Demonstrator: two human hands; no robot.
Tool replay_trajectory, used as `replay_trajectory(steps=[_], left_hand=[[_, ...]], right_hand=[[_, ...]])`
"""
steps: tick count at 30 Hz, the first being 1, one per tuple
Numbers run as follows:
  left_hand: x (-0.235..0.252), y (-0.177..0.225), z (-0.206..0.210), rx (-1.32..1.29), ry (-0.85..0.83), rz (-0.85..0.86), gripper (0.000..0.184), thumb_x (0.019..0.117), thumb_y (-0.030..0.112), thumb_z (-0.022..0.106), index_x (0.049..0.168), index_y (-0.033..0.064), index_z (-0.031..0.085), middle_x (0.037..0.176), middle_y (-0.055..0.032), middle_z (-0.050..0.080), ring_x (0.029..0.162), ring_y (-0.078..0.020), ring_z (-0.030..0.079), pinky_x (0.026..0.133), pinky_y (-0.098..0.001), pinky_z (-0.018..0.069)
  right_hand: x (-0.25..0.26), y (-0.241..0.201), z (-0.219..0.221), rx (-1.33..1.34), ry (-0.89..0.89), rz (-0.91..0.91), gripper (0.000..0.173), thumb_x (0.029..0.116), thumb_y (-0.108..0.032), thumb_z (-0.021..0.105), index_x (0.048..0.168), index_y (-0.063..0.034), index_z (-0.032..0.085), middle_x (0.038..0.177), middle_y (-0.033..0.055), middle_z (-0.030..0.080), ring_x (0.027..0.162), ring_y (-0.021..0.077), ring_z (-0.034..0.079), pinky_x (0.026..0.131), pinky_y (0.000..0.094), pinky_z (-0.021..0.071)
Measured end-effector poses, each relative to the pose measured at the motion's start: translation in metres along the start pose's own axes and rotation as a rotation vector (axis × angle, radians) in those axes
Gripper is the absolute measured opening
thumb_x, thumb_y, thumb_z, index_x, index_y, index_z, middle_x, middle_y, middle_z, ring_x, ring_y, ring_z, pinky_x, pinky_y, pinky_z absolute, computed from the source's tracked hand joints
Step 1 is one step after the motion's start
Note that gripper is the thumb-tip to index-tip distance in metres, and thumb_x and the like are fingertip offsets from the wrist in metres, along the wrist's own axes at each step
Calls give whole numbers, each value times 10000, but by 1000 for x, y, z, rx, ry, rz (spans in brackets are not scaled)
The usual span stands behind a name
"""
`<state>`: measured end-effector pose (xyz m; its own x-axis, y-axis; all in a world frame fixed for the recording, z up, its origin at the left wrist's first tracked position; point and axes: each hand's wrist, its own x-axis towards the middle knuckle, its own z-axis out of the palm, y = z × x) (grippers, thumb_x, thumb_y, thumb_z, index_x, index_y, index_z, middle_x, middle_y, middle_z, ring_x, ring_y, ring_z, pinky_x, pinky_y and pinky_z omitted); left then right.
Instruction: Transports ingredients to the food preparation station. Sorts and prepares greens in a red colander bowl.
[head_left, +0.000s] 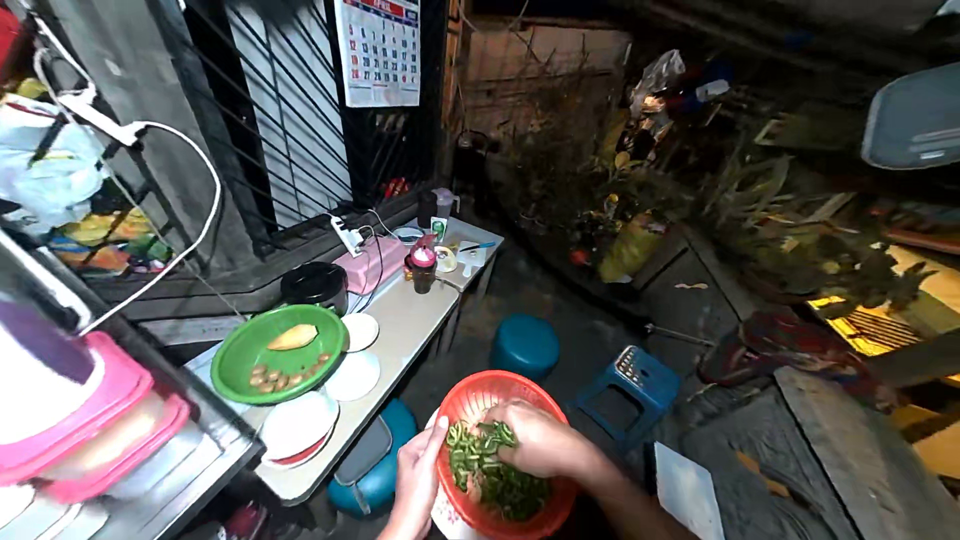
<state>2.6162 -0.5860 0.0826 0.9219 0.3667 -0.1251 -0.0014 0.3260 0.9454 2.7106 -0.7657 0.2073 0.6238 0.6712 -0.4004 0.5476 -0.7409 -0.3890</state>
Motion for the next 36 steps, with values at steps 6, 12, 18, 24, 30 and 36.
replay_trajectory(steps=[6,12,18,24,30,36], left_hand=[[85,4,40,38,74,28,203,981,152,630,993,25,788,932,-128,771,846,-224,747,786,-414,637],[150,-27,86,54,189,44,176,960,128,651,1003,33,792,941,-108,777,874,-204,751,822,-404,637],[204,-39,131,-5,405,82,191,977,165,665,1014,22,784,956,-124,773,859,-223,749,798,-416,640],[254,-40,128,-30,587,135,175,960,128,654,1006,22,786,952,-119,774,855,-212,748,801,-407,637],[313,-38,105,-53,698,37,213,917,69,644,1080,26,775,972,-114,778,854,-217,758,774,-434,648],[380,-67,53,-75,658,-1,307,927,21,629,1220,14,719,998,-131,773,849,-216,756,781,-433,642]], right_hand=[[54,64,-15,-118,-8,105,1219,578,-445,958,1605,-231,335,1621,311,252,1444,550,319,1094,738,365],[140,140,-51,-28,23,17,591,761,-146,798,1329,-147,634,1274,172,656,1191,364,628,983,607,523],[197,168,-130,-61,-40,-9,511,898,-382,758,1301,-96,628,1159,183,686,1082,358,675,931,583,548],[263,177,-158,-223,-114,-192,975,718,-765,740,1438,-136,548,1409,172,577,1358,367,502,1142,585,399],[366,166,-135,-373,-180,-438,992,648,-623,831,1513,-308,460,1582,136,387,1441,442,345,1074,684,394],[471,156,-112,-232,-333,-438,697,768,-252,838,1410,-172,578,1485,149,518,1329,371,534,1047,617,488]])
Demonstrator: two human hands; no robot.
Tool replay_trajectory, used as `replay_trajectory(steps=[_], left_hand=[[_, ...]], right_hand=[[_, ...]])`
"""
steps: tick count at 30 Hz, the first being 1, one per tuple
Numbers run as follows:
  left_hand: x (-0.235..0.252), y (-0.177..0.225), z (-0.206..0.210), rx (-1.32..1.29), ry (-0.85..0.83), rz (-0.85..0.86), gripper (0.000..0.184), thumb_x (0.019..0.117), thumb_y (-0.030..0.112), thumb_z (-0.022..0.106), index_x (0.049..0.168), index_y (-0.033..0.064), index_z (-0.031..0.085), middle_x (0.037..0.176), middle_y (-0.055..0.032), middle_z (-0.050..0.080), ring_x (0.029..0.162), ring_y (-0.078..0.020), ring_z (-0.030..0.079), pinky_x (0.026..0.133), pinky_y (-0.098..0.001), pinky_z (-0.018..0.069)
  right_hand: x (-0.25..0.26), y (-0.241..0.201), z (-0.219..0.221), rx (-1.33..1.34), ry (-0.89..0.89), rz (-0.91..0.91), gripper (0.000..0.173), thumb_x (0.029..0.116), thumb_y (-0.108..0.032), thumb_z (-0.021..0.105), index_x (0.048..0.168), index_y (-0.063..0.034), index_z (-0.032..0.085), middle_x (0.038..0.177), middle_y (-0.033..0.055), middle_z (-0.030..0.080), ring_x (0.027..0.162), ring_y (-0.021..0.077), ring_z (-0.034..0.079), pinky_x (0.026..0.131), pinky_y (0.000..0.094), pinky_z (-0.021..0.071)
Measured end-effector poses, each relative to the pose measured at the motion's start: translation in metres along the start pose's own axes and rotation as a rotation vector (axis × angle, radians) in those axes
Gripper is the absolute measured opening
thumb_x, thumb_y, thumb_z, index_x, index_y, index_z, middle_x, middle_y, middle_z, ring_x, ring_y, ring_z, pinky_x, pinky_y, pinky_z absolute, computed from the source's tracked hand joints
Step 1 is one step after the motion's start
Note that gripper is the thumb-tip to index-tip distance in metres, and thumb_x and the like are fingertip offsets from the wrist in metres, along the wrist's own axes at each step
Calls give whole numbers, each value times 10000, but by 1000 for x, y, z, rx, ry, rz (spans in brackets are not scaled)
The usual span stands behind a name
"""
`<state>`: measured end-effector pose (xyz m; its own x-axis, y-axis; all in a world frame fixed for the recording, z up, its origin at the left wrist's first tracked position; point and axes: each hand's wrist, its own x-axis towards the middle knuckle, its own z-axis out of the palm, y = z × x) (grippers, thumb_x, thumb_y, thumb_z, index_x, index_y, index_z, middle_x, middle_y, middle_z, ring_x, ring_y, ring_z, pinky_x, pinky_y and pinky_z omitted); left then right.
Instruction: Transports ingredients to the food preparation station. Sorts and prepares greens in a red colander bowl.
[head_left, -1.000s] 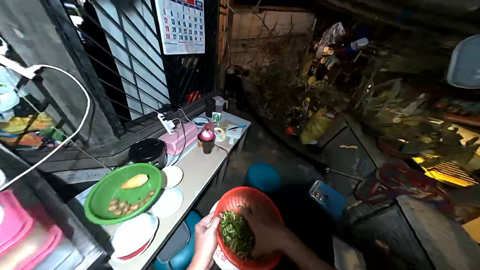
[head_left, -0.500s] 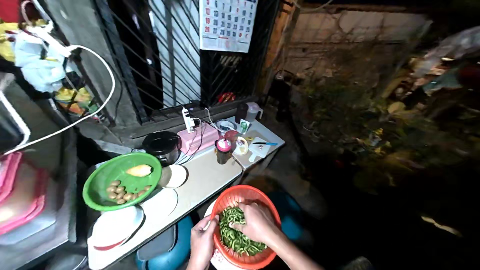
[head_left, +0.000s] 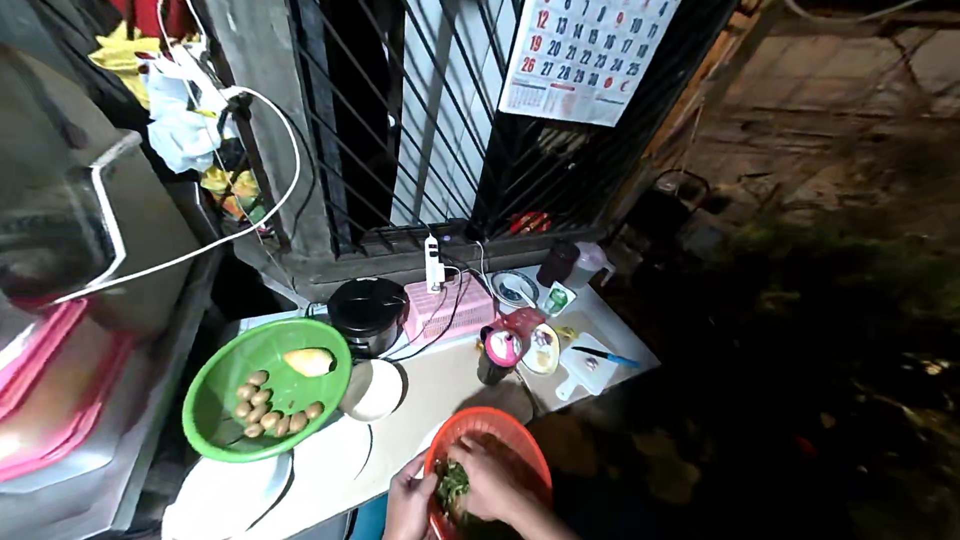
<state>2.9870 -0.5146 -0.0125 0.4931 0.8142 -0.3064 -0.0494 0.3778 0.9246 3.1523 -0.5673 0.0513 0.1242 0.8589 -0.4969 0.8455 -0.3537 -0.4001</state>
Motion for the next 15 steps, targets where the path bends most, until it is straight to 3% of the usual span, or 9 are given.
replay_trajectory(steps=[2,5,9,12,15], left_hand=[[33,-13,-5,-11,-3,-11,309,932,21,613,1223,14,718,1042,-125,770,902,-207,751,829,-427,634],[76,-35,-10,-61,55,-40,297,920,34,579,1168,23,741,1065,-109,765,949,-194,734,863,-416,615],[112,-57,-11,-122,193,-113,290,934,7,569,1163,27,745,1135,-101,755,1016,-196,718,904,-418,597],[129,-83,-11,-158,295,-149,274,966,51,556,1162,46,748,1131,-86,759,1026,-197,722,914,-428,598],[143,-100,-3,-268,403,-186,265,996,71,536,1158,30,742,1073,-123,763,953,-226,738,844,-444,621]], right_hand=[[25,20,-12,183,22,-12,624,808,-238,820,1388,-156,604,1384,135,623,1287,304,591,1092,549,481],[57,43,-34,305,-21,-70,522,865,-287,800,1356,-190,651,1364,62,651,1302,194,590,1138,456,468],[94,54,-65,334,-13,-66,327,959,-163,667,1282,-145,709,1332,65,672,1257,183,619,1107,405,499],[119,55,-73,229,70,-5,287,1023,-167,523,1212,-130,736,1213,56,721,1131,154,677,1039,378,535],[142,60,-63,177,36,-2,302,1035,-231,516,1231,-149,731,1228,38,718,1161,146,664,1058,377,522]])
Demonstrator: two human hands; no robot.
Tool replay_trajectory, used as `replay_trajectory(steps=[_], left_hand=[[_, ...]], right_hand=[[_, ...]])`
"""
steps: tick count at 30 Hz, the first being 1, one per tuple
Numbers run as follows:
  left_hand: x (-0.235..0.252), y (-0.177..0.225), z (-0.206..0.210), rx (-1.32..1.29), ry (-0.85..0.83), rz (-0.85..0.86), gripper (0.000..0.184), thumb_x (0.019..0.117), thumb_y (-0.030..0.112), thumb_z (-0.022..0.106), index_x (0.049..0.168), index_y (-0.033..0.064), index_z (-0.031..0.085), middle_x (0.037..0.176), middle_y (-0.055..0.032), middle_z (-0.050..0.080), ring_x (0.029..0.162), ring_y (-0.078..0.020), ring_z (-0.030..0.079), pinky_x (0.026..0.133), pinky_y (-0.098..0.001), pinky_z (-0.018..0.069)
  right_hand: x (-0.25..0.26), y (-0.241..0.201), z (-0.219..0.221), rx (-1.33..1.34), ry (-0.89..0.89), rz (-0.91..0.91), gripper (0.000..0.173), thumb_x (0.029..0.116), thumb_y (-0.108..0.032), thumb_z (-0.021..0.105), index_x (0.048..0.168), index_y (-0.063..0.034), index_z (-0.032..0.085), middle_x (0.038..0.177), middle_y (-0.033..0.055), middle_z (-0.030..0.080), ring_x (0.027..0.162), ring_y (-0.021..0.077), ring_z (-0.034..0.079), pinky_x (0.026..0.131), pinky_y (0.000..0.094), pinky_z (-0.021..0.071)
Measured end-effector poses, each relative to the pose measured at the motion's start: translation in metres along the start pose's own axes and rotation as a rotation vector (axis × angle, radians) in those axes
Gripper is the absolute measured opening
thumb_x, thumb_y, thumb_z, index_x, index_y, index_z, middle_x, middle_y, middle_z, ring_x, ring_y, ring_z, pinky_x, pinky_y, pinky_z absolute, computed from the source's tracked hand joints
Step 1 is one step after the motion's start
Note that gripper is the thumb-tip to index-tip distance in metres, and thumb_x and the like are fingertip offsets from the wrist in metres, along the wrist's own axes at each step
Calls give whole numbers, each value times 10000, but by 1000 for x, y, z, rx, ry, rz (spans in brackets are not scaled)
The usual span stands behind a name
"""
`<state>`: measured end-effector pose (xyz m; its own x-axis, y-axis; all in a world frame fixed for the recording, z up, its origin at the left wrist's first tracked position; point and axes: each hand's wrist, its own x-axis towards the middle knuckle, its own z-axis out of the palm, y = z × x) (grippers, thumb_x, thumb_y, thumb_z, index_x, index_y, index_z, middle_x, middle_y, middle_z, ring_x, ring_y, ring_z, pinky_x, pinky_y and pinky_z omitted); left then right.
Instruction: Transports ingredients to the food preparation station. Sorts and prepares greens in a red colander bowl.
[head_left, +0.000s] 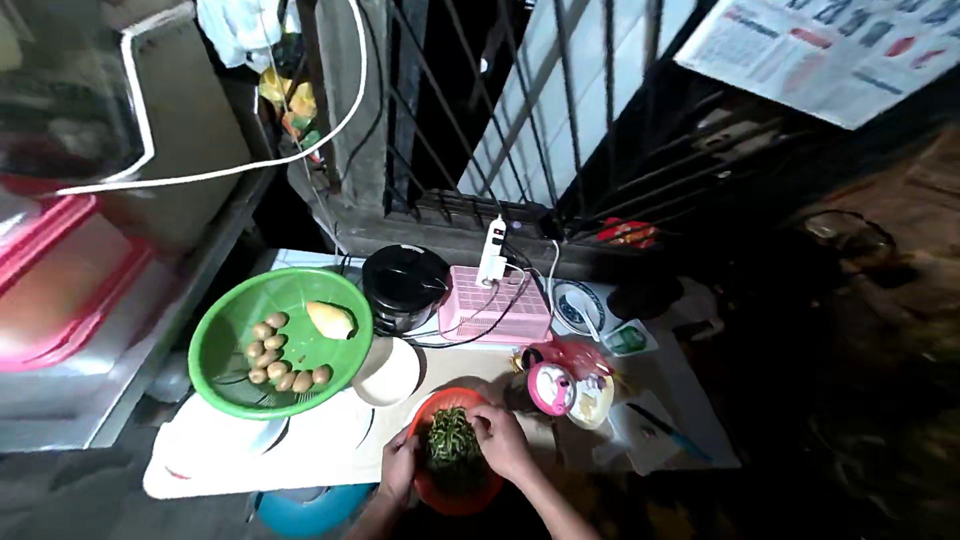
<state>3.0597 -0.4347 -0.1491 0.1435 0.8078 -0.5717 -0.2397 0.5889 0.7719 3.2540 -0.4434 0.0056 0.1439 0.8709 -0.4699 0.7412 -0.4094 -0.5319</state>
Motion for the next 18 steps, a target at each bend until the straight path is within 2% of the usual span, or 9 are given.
replay_trajectory(steps=[2,4,6,8,10,13,15,16,18], left_hand=[[6,-9,9,-55,59,-43,277,1003,68,526,1189,26,727,1080,-139,755,943,-240,735,831,-453,619],[14,-21,15,-106,105,-60,307,1001,64,517,1238,32,708,1124,-142,745,978,-245,727,854,-459,611],[17,-27,21,-138,121,-46,321,1006,67,508,1266,38,693,1149,-141,741,998,-251,726,864,-464,612],[15,-25,26,-114,123,-23,318,1005,67,519,1270,53,694,1149,-125,742,1000,-238,724,869,-453,611],[11,-21,26,-62,116,22,294,982,57,551,1224,55,718,1104,-113,751,971,-222,727,858,-440,614],[6,-25,15,31,114,115,239,929,36,630,1139,41,744,1058,-109,758,951,-215,730,854,-436,619],[-3,-25,8,167,163,115,297,880,38,700,1174,66,732,1101,-95,748,987,-204,727,884,-425,623],[-8,-24,6,277,211,100,350,851,60,737,1200,88,726,1115,-96,744,987,-202,729,883,-421,626],[-20,-24,5,536,297,17,476,817,153,773,1288,162,703,1206,-156,681,1018,-259,699,891,-452,607]], right_hand=[[14,13,7,45,-120,-23,292,1016,-216,561,1242,-146,732,1268,50,702,1191,159,652,1066,386,518],[29,30,12,229,-140,-81,268,992,-143,592,1211,-142,747,1271,35,702,1213,141,635,1072,373,518],[43,45,13,479,-108,-141,261,976,-97,572,1164,-109,752,1250,37,712,1221,153,627,1069,389,513],[55,54,18,741,-45,-170,245,969,-120,539,1070,-49,751,1167,89,734,1171,213,645,1042,425,516],[66,62,25,817,-11,-219,265,1004,-126,506,1050,-5,737,1132,128,733,1147,249,657,1046,439,525],[78,76,34,454,41,-400,259,1015,-44,484,1115,-18,722,1151,86,735,1131,166,679,1028,359,555],[83,78,34,100,-2,-378,323,945,-116,606,1258,-103,685,1285,64,681,1203,159,643,1048,371,543],[85,74,34,-77,-70,-336,504,887,-216,705,1380,-163,619,1411,77,602,1289,202,591,1079,416,521],[88,65,42,-346,-240,-249,1032,713,-470,867,1593,-266,368,1616,162,347,1439,355,428,1111,539,476]])
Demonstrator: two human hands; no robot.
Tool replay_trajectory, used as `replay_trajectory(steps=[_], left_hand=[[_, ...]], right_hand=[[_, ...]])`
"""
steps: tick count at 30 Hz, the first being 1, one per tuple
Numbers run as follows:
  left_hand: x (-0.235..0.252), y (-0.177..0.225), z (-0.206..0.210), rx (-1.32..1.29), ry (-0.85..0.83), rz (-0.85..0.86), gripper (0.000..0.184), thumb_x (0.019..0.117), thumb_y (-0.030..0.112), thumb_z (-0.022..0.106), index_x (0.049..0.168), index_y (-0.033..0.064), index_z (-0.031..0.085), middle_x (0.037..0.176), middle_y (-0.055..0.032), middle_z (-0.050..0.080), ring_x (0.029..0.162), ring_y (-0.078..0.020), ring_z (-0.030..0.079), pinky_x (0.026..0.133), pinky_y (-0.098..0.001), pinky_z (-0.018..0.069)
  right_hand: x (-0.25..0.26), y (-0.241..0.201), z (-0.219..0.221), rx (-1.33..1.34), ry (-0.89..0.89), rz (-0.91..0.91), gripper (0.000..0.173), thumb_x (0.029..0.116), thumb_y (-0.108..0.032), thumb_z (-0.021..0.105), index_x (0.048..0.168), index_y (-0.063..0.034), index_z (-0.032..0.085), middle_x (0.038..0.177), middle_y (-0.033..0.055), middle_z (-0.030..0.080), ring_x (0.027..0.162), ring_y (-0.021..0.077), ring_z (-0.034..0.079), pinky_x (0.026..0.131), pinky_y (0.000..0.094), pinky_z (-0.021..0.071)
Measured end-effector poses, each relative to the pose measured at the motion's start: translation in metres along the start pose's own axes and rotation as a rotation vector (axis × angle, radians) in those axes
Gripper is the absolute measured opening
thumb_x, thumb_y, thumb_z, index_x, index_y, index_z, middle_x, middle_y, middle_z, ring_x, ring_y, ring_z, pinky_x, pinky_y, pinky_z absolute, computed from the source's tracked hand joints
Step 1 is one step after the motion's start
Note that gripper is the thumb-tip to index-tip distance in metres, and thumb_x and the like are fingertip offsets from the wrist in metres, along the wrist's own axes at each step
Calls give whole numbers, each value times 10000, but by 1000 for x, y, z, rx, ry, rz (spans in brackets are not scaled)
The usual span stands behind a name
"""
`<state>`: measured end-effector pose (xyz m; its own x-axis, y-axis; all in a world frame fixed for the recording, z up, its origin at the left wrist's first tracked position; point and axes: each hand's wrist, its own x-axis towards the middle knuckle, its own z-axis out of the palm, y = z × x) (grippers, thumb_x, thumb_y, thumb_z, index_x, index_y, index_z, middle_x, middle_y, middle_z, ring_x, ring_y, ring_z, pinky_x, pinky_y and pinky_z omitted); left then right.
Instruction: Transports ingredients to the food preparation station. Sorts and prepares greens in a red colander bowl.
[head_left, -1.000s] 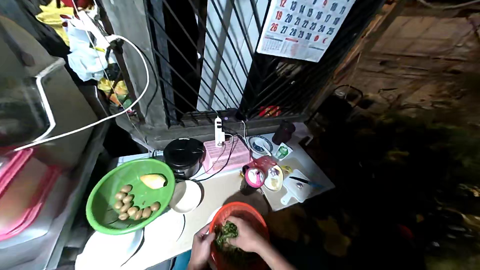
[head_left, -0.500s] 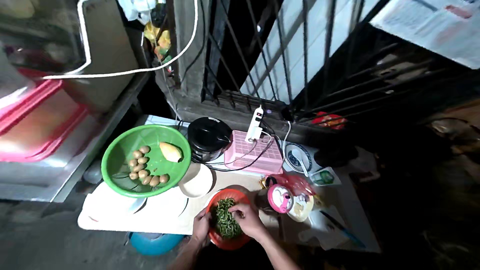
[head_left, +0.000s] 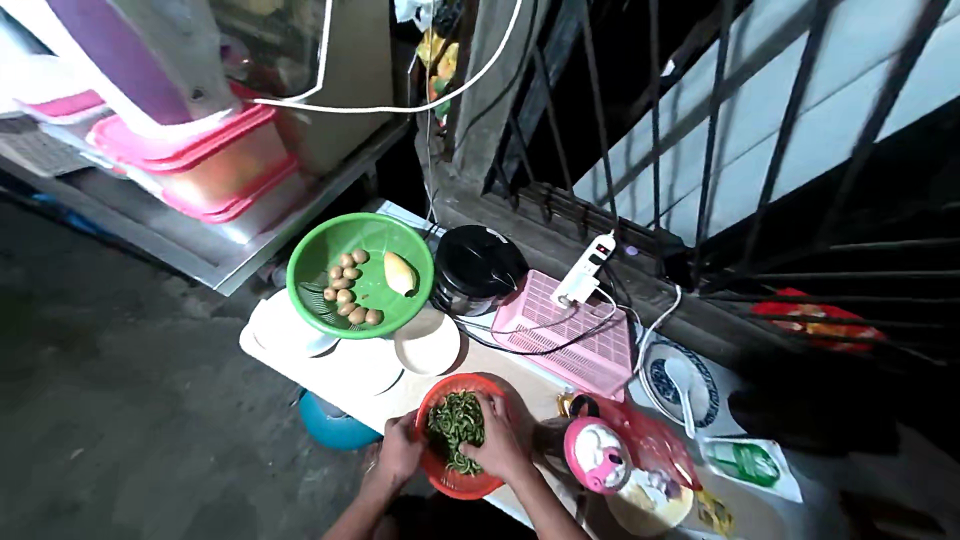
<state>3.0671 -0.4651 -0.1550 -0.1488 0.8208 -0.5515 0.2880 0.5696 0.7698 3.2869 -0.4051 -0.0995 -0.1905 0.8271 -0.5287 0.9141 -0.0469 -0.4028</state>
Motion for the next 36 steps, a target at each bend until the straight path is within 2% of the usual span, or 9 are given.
replay_trajectory(steps=[4,9,12,17,21,28,30,33,36], left_hand=[[-15,14,-5,144,-51,-73,645,873,206,710,1491,261,532,1222,-152,694,1046,-293,701,929,-526,575],[-16,8,-14,-86,-172,-130,682,928,213,714,1551,281,446,1181,-104,711,932,-239,726,830,-476,622],[-17,-3,-15,-219,-140,-151,575,914,231,754,1456,244,561,1114,-53,743,851,-210,750,730,-446,662],[-25,-7,-12,-375,-155,-210,443,1003,259,671,1437,223,592,1187,-68,725,924,-243,760,734,-479,675],[-23,-2,-9,-353,-127,-215,433,1029,245,623,1458,211,574,1166,-88,718,900,-243,755,713,-479,671],[-25,2,-7,-349,-48,-199,392,1023,246,634,1413,215,622,1083,-75,744,848,-230,761,691,-486,673],[-24,1,-8,-361,-52,-191,390,1024,242,634,1414,221,623,1116,-69,741,877,-226,761,709,-484,674],[-21,-2,-8,-332,-61,-176,387,1021,242,635,1407,221,629,1138,-62,731,911,-213,755,736,-481,672],[-18,-2,-9,-300,-67,-156,386,1022,267,630,1406,232,631,1134,-57,734,910,-208,751,732,-476,668]], right_hand=[[21,-15,34,-189,-154,60,1317,532,-472,942,1630,-364,222,1640,271,198,1431,527,342,985,657,514],[34,-9,35,10,-85,46,768,764,-162,815,1479,-203,538,1490,175,515,1330,351,550,1076,543,504],[23,-12,10,26,-161,-11,636,845,-261,769,1445,-165,580,1437,126,598,1336,293,568,1123,515,473],[18,-31,17,-250,-109,-169,983,684,-531,850,1551,-445,395,1657,72,304,1499,393,296,1155,660,332],[33,-45,57,-437,-183,-329,845,670,-295,836,1461,-312,540,1609,162,363,1469,445,321,1125,727,285],[36,-40,21,-43,-197,-179,377,931,-241,644,1296,-149,673,1320,84,667,1291,246,592,1124,476,464],[23,-34,9,-177,-184,-202,540,853,-340,708,1384,-282,631,1497,23,547,1435,265,440,1175,537,373],[10,-26,18,-366,-259,-79,1181,634,-507,893,1618,-424,247,1718,169,63,1513,504,199,1095,711,374],[22,-14,49,-311,-144,-56,1146,557,-409,918,1567,-360,380,1653,226,208,1461,521,276,1036,673,465]])
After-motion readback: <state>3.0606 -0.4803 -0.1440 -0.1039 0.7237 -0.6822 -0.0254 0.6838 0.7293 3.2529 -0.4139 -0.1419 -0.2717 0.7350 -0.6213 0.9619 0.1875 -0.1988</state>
